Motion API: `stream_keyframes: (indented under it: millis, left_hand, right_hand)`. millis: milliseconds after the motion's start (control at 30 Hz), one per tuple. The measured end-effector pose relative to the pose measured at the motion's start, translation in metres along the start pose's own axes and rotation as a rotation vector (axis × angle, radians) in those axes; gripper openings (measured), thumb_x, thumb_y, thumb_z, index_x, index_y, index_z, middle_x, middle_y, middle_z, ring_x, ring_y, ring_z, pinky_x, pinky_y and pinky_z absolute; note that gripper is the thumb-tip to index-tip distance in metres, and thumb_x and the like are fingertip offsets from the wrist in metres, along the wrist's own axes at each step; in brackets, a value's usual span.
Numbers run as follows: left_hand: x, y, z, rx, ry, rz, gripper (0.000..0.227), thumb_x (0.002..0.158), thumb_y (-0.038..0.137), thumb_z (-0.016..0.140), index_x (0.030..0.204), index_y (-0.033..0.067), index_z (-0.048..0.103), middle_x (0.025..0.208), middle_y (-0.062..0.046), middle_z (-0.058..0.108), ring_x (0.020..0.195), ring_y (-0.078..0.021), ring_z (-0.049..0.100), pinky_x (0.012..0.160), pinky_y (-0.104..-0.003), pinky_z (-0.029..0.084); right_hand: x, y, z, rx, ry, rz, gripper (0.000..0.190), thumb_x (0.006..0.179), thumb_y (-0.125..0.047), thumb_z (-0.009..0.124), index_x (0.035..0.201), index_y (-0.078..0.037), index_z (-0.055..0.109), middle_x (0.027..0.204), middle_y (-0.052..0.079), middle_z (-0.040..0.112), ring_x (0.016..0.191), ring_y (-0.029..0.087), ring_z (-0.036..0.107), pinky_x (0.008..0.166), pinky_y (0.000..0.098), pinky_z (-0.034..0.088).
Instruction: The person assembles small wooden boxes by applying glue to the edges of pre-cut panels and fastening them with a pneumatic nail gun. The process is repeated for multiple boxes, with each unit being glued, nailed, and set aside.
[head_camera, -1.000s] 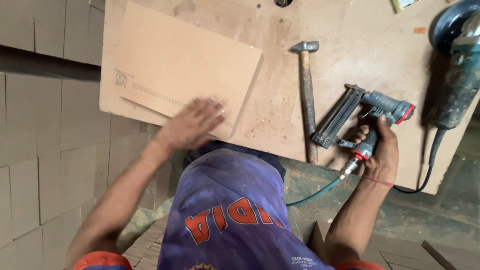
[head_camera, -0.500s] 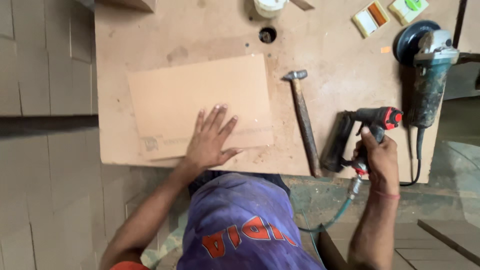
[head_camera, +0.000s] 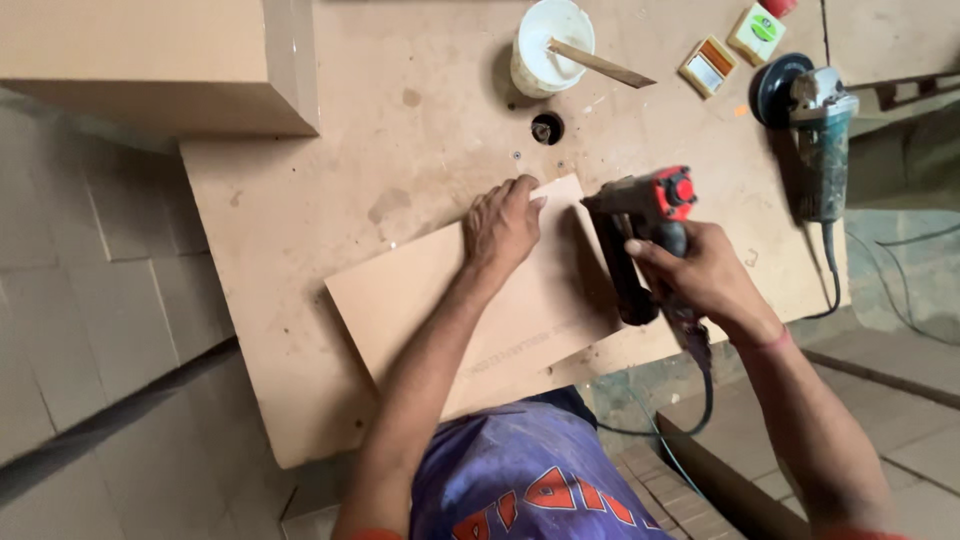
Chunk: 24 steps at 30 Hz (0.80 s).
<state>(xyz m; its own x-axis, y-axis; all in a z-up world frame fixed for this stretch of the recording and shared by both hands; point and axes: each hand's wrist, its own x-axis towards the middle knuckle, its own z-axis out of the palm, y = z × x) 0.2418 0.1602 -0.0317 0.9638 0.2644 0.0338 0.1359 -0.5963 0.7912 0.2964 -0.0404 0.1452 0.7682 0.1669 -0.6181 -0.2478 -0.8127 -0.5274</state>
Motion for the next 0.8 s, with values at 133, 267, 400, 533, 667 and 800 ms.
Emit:
stream_keyframes:
  millis: [133, 267, 400, 533, 667, 800]
  left_hand:
    - [0.003, -0.009, 0.006, -0.022, -0.060, -0.018, 0.030, 0.081, 0.001, 0.069, 0.111, 0.0023, 0.065, 0.094, -0.016, 0.074, 0.083, -0.0310, 0.073, 0.078, -0.048, 0.055]
    - [0.005, -0.015, 0.020, -0.068, -0.128, -0.073, 0.028, 0.086, -0.006, 0.064, 0.113, 0.0031, 0.066, 0.099, -0.015, 0.075, 0.084, -0.0264, 0.074, 0.077, -0.044, 0.058]
    - [0.003, -0.018, 0.027, -0.054, -0.078, -0.027, 0.029, 0.080, -0.006, 0.066, 0.108, 0.0006, 0.065, 0.098, -0.017, 0.075, 0.090, -0.0304, 0.073, 0.081, -0.046, 0.057]
    - [0.002, -0.017, 0.025, -0.050, -0.043, 0.001, 0.031, 0.079, -0.003, 0.066, 0.110, -0.0010, 0.065, 0.100, -0.018, 0.073, 0.092, -0.0320, 0.072, 0.084, -0.046, 0.055]
    - [0.002, -0.014, 0.021, -0.043, -0.111, -0.017, 0.029, 0.080, -0.001, 0.066, 0.109, 0.0004, 0.066, 0.103, -0.018, 0.073, 0.097, -0.0325, 0.071, 0.088, -0.046, 0.055]
    - [0.000, -0.015, 0.021, -0.026, -0.082, 0.005, 0.024, 0.082, -0.002, 0.067, 0.106, 0.0002, 0.065, 0.099, -0.018, 0.073, 0.095, -0.0329, 0.071, 0.085, -0.046, 0.056]
  right_hand:
    - [0.013, -0.037, 0.025, -0.004, 0.015, 0.038, 0.033, 0.093, -0.025, 0.075, 0.076, 0.001, 0.062, 0.058, 0.004, 0.055, 0.049, 0.011, 0.050, 0.043, 0.0322, 0.042]
    - [0.013, -0.057, 0.038, -0.045, 0.062, 0.083, 0.038, 0.093, -0.025, 0.074, 0.072, 0.003, 0.060, 0.055, 0.006, 0.056, 0.046, 0.012, 0.051, 0.041, 0.0329, 0.040]
    - [0.010, -0.063, 0.042, -0.075, 0.082, 0.133, 0.042, 0.094, -0.026, 0.073, 0.067, 0.003, 0.059, 0.051, 0.006, 0.054, 0.043, 0.013, 0.048, 0.039, 0.0340, 0.038]
    - [0.012, -0.062, 0.044, -0.126, 0.104, 0.095, 0.044, 0.093, -0.028, 0.073, 0.065, 0.002, 0.060, 0.049, 0.006, 0.055, 0.043, 0.012, 0.049, 0.040, 0.0322, 0.039]
    - [0.013, -0.061, 0.045, -0.110, 0.111, 0.102, 0.043, 0.093, -0.028, 0.074, 0.066, 0.003, 0.062, 0.049, 0.006, 0.056, 0.043, 0.011, 0.051, 0.040, 0.0315, 0.039]
    - [0.011, -0.061, 0.048, -0.079, 0.120, 0.144, 0.039, 0.094, -0.028, 0.073, 0.070, 0.001, 0.064, 0.050, 0.006, 0.055, 0.043, 0.012, 0.049, 0.039, 0.0327, 0.037]
